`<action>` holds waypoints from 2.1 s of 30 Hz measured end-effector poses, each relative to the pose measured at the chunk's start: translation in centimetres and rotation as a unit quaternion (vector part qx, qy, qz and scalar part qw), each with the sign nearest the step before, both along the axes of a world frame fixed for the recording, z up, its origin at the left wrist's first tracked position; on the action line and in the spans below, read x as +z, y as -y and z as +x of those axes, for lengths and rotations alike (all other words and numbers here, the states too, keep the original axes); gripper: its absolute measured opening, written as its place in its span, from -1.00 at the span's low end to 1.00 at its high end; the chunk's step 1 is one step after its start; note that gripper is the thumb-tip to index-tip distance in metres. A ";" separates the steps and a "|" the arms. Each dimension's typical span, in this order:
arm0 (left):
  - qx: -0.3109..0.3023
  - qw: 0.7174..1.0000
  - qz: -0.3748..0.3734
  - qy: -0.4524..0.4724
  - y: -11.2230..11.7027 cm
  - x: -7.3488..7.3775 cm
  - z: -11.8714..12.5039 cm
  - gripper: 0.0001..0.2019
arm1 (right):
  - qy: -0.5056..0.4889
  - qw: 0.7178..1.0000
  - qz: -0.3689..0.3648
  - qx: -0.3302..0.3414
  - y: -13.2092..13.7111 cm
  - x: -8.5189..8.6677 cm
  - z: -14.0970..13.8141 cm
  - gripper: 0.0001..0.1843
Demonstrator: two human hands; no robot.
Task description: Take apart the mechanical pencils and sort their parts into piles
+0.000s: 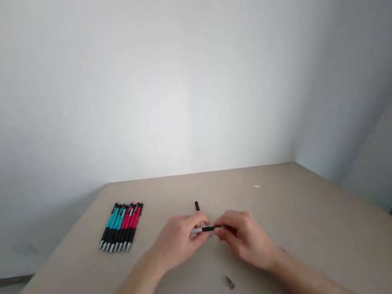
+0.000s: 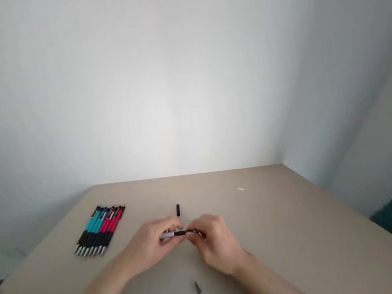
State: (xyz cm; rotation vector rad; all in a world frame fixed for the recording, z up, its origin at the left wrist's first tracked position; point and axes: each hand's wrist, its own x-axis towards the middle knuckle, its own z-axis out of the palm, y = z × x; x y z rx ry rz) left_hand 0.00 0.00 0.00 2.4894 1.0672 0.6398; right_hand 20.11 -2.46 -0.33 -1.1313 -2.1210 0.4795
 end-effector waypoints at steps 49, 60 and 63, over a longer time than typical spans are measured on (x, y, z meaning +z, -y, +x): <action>-0.053 0.997 0.031 -0.040 0.4 1.1 0.2 -0.77 | 0.018 1.000 -0.015 0.017 0.1 0.6 -0.5 -0.75; 0.011 0.998 -0.034 -0.047 0.6 0.6 0.3 -0.89 | 0.021 0.999 -0.038 0.016 0.0 0.4 -0.5 -0.84; 0.018 0.998 -0.046 -0.043 0.5 0.4 0.3 -0.88 | 0.029 0.999 -0.034 0.011 -0.1 0.3 -0.5 -0.71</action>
